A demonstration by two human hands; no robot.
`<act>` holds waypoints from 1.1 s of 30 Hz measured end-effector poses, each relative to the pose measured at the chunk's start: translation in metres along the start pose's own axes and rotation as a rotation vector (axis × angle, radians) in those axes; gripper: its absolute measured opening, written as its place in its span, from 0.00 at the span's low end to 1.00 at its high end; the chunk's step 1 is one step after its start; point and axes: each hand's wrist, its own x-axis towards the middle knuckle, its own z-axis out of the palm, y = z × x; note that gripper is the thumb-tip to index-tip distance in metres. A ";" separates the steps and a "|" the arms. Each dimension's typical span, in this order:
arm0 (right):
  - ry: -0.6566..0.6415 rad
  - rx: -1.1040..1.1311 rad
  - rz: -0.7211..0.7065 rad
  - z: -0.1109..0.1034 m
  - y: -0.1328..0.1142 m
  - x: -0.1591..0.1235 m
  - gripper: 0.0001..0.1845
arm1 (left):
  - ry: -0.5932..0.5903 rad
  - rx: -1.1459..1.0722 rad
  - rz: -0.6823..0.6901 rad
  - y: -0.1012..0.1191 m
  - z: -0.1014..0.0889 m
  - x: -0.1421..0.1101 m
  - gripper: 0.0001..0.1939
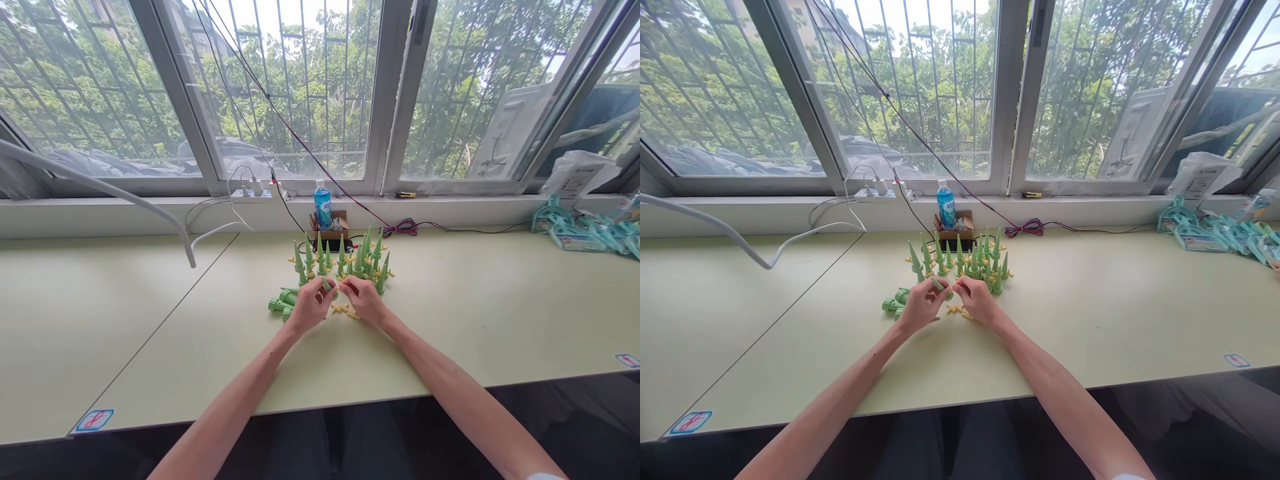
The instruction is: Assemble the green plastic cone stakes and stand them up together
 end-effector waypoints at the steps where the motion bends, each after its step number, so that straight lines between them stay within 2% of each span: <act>1: 0.017 -0.001 0.001 -0.001 0.000 0.000 0.18 | -0.011 -0.009 0.004 0.000 0.000 0.000 0.07; 6: 0.073 -0.022 0.010 -0.004 -0.001 0.001 0.17 | -0.051 -0.047 0.018 0.001 0.004 -0.001 0.07; 13: 0.102 -0.015 -0.008 -0.006 -0.006 0.001 0.15 | -0.012 -0.008 0.044 0.002 0.004 0.000 0.09; 22: 0.121 0.014 -0.004 -0.006 -0.008 0.000 0.14 | 0.020 -0.041 0.000 -0.004 0.006 -0.001 0.09; 33: 0.126 0.000 -0.031 -0.006 -0.009 0.000 0.13 | 0.057 -0.043 0.078 -0.003 0.006 -0.001 0.08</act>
